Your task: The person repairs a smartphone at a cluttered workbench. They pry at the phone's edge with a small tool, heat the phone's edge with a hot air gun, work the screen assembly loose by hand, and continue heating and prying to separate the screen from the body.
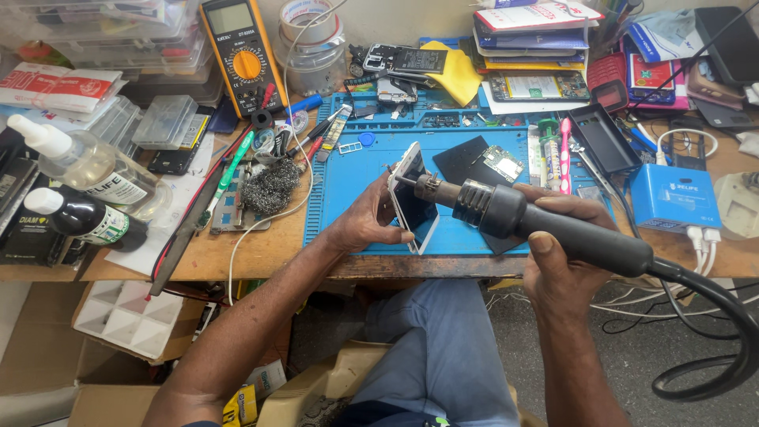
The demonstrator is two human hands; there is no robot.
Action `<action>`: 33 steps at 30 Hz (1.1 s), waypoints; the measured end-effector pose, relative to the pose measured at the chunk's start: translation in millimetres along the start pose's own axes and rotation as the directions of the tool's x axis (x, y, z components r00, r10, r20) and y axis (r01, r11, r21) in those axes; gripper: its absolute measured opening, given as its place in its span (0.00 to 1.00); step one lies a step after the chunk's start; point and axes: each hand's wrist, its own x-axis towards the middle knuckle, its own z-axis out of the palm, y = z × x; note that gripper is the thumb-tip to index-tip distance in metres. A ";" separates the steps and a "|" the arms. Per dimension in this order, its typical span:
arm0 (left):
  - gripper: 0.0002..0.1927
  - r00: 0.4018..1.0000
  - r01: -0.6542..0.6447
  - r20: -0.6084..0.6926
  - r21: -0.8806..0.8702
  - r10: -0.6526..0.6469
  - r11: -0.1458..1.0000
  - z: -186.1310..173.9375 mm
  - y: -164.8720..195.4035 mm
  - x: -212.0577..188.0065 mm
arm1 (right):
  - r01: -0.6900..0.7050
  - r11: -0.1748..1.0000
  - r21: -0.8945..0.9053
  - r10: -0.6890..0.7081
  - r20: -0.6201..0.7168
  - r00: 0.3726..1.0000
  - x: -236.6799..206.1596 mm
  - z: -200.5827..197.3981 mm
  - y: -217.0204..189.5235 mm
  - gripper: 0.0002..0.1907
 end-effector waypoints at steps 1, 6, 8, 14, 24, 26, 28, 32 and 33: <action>0.55 1.000 0.003 -0.001 0.006 -0.003 1.000 -0.3 -0.3 0.1 | -0.003 1.000 -0.001 0.003 -0.002 1.000 0.1 -0.4 -0.1 0.22; 0.55 1.000 0.006 -0.004 0.028 -0.006 1.000 -2.2 -2.4 0.6 | 0.001 1.000 -0.004 -0.001 -0.012 1.000 1.2 -2.0 0.6 0.22; 0.54 1.000 0.000 -0.005 0.041 0.001 0.999 -2.6 -3.1 0.5 | -0.002 1.000 -0.001 0.002 -0.014 1.000 1.8 -2.2 1.3 0.22; 0.55 1.000 0.004 -0.005 0.051 -0.004 0.999 -3.0 -3.3 -0.2 | 0.029 0.999 -0.014 -0.029 0.000 1.000 7.2 -3.7 2.9 0.22; 0.54 1.000 -0.023 0.021 0.014 0.023 1.000 0.4 1.1 0.5 | -0.008 0.999 -0.039 0.007 -0.041 0.999 12.8 -3.9 6.0 0.23; 0.54 0.999 -0.031 0.030 0.013 0.030 0.999 0.5 1.9 0.5 | 0.004 0.999 -0.044 -0.007 -0.051 0.999 15.0 -5.1 8.2 0.23; 0.53 0.999 -0.044 0.029 0.001 0.044 0.999 0.8 1.8 0.5 | 0.002 0.999 -0.051 -0.005 -0.059 0.998 17.0 -6.6 10.3 0.24; 0.54 1.000 -0.019 0.010 -0.004 0.019 1.000 0.9 0.2 0.1 | -0.005 0.998 -0.065 0.000 -0.071 0.997 20.0 -9.0 13.2 0.22; 0.54 1.000 -0.019 0.012 -0.003 0.019 1.000 0.7 0.0 -0.1 | -0.004 0.998 -0.064 -0.001 -0.077 0.997 20.4 -9.3 13.7 0.23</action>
